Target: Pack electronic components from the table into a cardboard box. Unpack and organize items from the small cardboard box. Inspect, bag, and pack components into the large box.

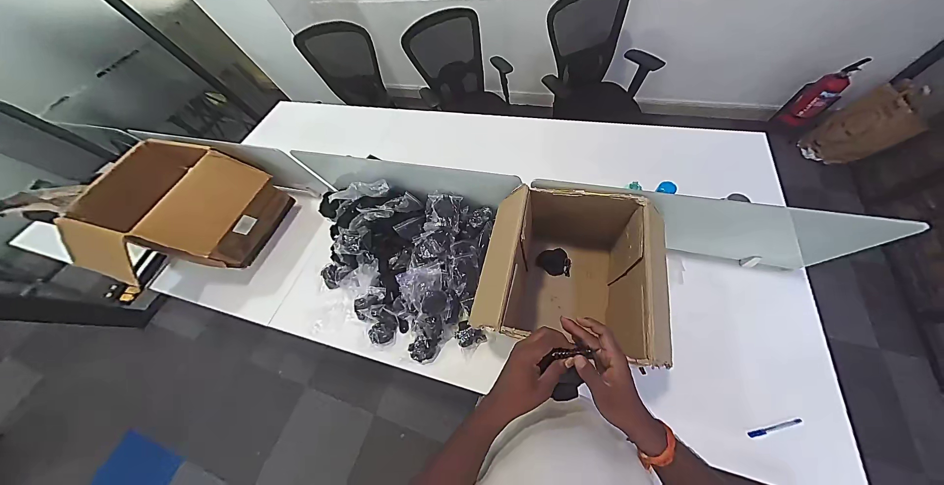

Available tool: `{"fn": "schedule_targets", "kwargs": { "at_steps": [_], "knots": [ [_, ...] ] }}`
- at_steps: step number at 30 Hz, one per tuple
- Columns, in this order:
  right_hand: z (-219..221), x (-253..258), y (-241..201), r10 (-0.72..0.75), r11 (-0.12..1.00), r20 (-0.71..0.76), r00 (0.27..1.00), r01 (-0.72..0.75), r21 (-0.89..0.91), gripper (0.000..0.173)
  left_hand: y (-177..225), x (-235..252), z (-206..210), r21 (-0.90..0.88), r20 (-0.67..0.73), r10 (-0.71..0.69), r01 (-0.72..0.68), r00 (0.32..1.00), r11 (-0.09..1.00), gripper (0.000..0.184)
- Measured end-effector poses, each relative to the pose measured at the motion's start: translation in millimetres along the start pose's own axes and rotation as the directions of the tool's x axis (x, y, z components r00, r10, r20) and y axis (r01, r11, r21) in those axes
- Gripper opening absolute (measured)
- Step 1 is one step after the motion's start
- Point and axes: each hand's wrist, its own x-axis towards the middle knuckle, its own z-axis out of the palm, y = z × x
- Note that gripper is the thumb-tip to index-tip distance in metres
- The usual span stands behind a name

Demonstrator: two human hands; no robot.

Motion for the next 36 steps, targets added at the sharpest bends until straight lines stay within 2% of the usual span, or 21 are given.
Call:
{"fn": "schedule_targets", "kwargs": {
  "at_steps": [2, 7, 10, 13, 19, 24, 30, 32, 34, 36],
  "knots": [
    [-6, 0, 2, -0.046, 0.998, 0.007, 0.999, 0.046, -0.033, 0.053, 0, 0, -2, -0.001, -0.001, -0.008, 0.008, 1.0, 1.0, 0.019],
    [-29, 2, 5, -0.197, 0.954, 0.071, 0.978, 0.208, -0.216, 0.029, 0, -2, -6, 0.007, 0.011, -0.025, 0.025, 1.0, 1.0, 0.02],
    [-36, 1, 5, -0.233, 0.914, 0.113, 0.966, 0.257, -0.312, 0.022, 0, -3, -7, 0.004, 0.044, -0.021, 0.02, 0.999, 1.0, 0.021],
    [-39, 1, 5, -0.253, 0.904, 0.125, 0.959, 0.28, -0.324, 0.016, -1, -1, -8, -0.009, 0.062, 0.006, -0.006, 0.998, 1.0, 0.019],
    [-37, -5, 8, -0.192, 0.909, 0.112, 0.975, 0.22, -0.355, 0.019, 5, 1, -10, -0.046, 0.078, -0.007, 0.01, 0.997, 0.999, 0.031],
    [-31, -7, 11, -0.126, 0.941, 0.097, 0.987, 0.15, -0.303, 0.019, 2, 4, -10, -0.134, 0.086, 0.07, -0.058, 0.994, 0.989, 0.023],
    [-26, -10, 9, -0.045, 0.98, 0.07, 0.997, 0.058, -0.192, 0.021, 1, 2, -12, -0.125, 0.096, 0.04, -0.028, 0.995, 0.992, 0.014],
    [-29, -11, 9, -0.078, 0.976, 0.091, 0.993, 0.094, -0.196, 0.022, -1, 2, -12, -0.165, 0.068, 0.032, -0.02, 0.997, 0.986, 0.014],
    [-33, -10, 8, -0.141, 0.964, 0.134, 0.981, 0.167, -0.208, 0.041, -1, 2, -12, -0.203, 0.048, 0.014, -0.004, 0.999, 0.979, 0.013],
    [-37, -9, 7, -0.201, 0.938, 0.162, 0.966, 0.237, -0.254, 0.042, 0, 2, -13, -0.221, 0.045, 0.009, 0.001, 0.999, 0.975, 0.013]
  ]
}}
